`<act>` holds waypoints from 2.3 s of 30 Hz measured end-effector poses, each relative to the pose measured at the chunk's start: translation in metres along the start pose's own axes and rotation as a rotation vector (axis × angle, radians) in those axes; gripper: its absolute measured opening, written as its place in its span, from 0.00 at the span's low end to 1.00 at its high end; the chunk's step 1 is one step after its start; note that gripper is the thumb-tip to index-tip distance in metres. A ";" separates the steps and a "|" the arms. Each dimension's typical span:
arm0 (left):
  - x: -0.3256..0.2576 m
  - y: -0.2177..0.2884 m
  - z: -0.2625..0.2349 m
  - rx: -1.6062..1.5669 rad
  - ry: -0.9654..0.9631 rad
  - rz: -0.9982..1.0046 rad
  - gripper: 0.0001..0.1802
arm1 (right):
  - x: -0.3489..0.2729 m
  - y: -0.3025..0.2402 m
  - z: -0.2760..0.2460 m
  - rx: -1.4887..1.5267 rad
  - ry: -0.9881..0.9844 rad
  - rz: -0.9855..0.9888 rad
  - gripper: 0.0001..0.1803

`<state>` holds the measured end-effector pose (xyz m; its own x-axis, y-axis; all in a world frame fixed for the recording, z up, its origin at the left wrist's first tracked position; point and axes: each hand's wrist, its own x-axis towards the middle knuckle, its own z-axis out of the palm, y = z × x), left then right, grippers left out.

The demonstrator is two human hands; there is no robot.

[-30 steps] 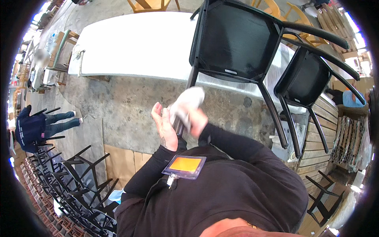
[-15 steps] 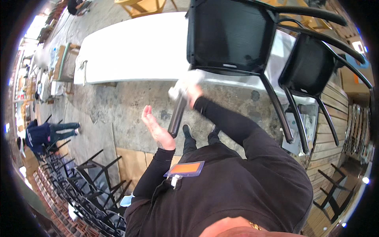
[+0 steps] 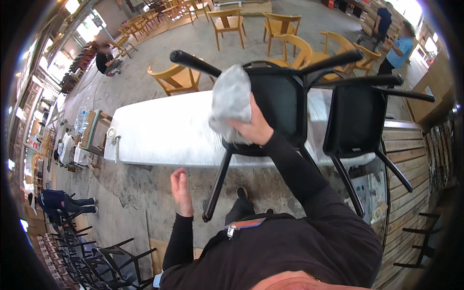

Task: The person wipes the seat and backrest of black chairs using a white cloth. They lift and reposition chairs, wipe multiple surfaces, and place the chairs back on the floor. The task is performed one chair at a time in a furniture warehouse.

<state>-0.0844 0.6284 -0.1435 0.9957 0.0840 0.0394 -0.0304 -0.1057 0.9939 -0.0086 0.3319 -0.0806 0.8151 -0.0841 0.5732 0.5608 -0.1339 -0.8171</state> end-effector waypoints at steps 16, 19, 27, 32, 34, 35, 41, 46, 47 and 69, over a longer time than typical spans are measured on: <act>0.255 0.212 0.133 0.163 -0.334 1.005 0.26 | 0.200 0.143 0.008 -0.716 -0.334 -0.206 0.11; 0.247 0.215 0.138 0.238 -0.246 1.069 0.25 | 0.210 0.101 0.025 -0.695 -0.428 -0.298 0.09; 0.236 0.235 0.145 0.536 -0.088 1.017 0.23 | 0.201 0.089 0.022 -0.219 -0.274 -0.264 0.22; 0.241 0.219 0.144 0.108 -0.327 0.881 0.23 | 0.185 0.176 -0.023 -0.651 -0.312 -0.048 0.23; 0.243 0.211 0.145 -0.266 -0.404 0.648 0.24 | 0.165 0.174 -0.027 -0.350 -0.100 0.024 0.22; 0.248 0.210 0.145 -0.326 -0.626 0.764 0.22 | 0.153 0.167 -0.035 -0.313 -0.067 0.129 0.22; 0.262 0.201 0.150 -0.397 -0.706 0.913 0.12 | -0.005 0.108 -0.123 0.535 0.610 0.430 0.21; 0.261 0.192 0.151 -0.444 -0.610 0.963 0.09 | -0.033 0.044 -0.193 0.394 0.652 -0.061 0.26; 0.261 0.191 0.150 -0.438 -0.594 0.948 0.09 | -0.021 0.019 -0.211 0.293 0.573 -0.087 0.26; 0.256 0.197 0.150 -0.398 -0.538 0.870 0.08 | 0.074 -0.020 -0.301 -0.227 0.046 -0.305 0.24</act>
<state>0.1776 0.4800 0.0470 0.5256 -0.3176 0.7892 -0.6705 0.4163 0.6141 -0.0032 0.0309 -0.0025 0.6052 -0.0498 0.7945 0.7263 -0.3741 -0.5766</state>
